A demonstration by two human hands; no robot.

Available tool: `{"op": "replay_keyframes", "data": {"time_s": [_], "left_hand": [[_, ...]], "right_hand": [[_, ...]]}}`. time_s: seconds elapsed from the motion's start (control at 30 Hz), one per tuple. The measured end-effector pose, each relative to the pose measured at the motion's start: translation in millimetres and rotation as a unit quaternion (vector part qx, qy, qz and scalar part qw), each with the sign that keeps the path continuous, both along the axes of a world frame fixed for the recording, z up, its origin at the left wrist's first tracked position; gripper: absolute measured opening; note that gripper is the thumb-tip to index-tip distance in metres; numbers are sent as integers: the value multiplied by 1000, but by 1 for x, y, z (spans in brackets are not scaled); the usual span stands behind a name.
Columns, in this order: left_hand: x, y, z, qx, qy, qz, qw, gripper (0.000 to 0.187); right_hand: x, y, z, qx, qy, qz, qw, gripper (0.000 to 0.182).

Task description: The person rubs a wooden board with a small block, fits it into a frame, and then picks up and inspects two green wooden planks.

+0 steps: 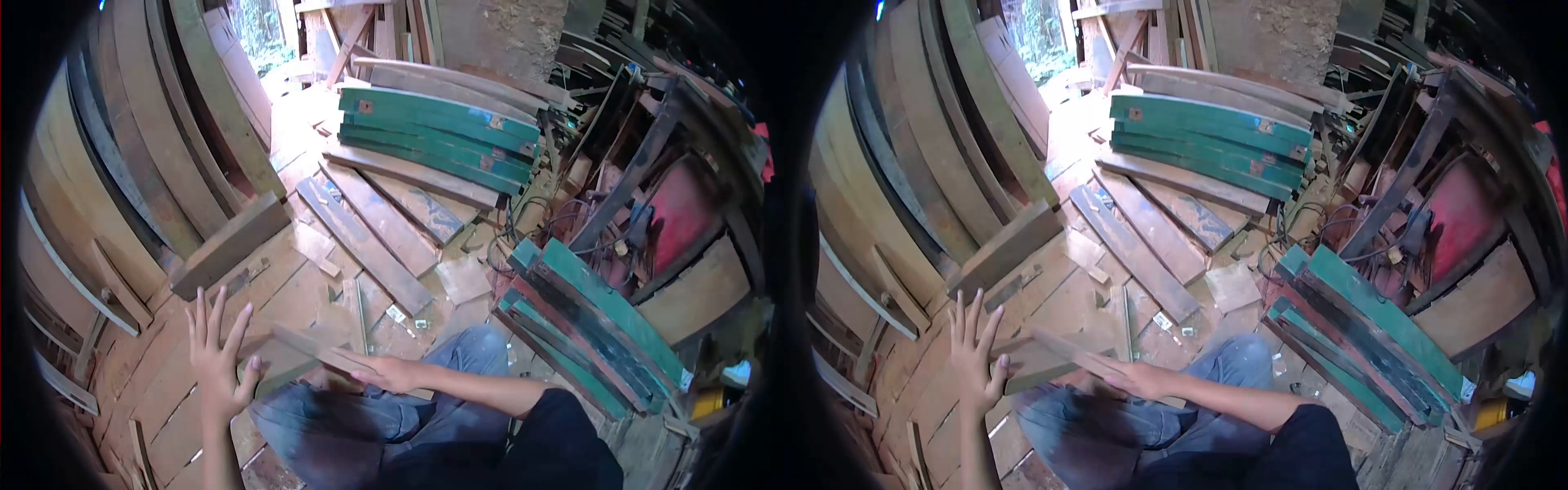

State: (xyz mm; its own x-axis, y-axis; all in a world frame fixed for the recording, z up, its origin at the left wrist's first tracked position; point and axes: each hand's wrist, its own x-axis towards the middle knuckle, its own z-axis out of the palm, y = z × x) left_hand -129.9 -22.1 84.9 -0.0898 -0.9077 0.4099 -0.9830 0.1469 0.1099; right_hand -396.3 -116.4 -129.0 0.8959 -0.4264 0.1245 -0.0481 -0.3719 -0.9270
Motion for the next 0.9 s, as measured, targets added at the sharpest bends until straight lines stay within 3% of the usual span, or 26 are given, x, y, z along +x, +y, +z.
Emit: {"op": "replay_keyframes", "data": {"time_s": [0.1,0.13,0.23,0.33,0.4,0.47,0.57,0.67,0.77,0.8,0.9], "left_hand": [[4,10,-5,-4,-11,0,1000,59],[8,10,-9,-6,-17,5,1000,59],[13,8,-10,-10,-6,-5,1000,64],[16,6,-16,-28,15,-4,999,69],[26,8,-21,-26,5,-3,1000,70],[29,12,-24,-31,3,-8,999,71],[26,6,-22,-33,5,-19,999,70],[19,-6,-20,-55,15,-30,998,70],[17,-9,-16,-40,11,-30,999,69],[16,-10,-14,-49,12,-37,998,68],[14,-5,-9,-37,26,-28,999,65]], "right_hand": [[-7,-16,-68,16,96,-28,995,60],[-3,-18,-45,31,134,-23,990,60],[3,25,59,71,42,-19,996,58],[5,39,124,132,130,15,983,57],[9,39,40,-5,26,-82,996,56],[-2,17,-36,18,121,-126,985,55],[2,5,4,13,212,-89,973,54],[9,42,92,20,36,-64,997,56],[7,42,113,76,32,-41,996,59],[4,38,87,70,65,-65,993,59],[-11,-1,-79,-5,162,-128,979,59]]}}
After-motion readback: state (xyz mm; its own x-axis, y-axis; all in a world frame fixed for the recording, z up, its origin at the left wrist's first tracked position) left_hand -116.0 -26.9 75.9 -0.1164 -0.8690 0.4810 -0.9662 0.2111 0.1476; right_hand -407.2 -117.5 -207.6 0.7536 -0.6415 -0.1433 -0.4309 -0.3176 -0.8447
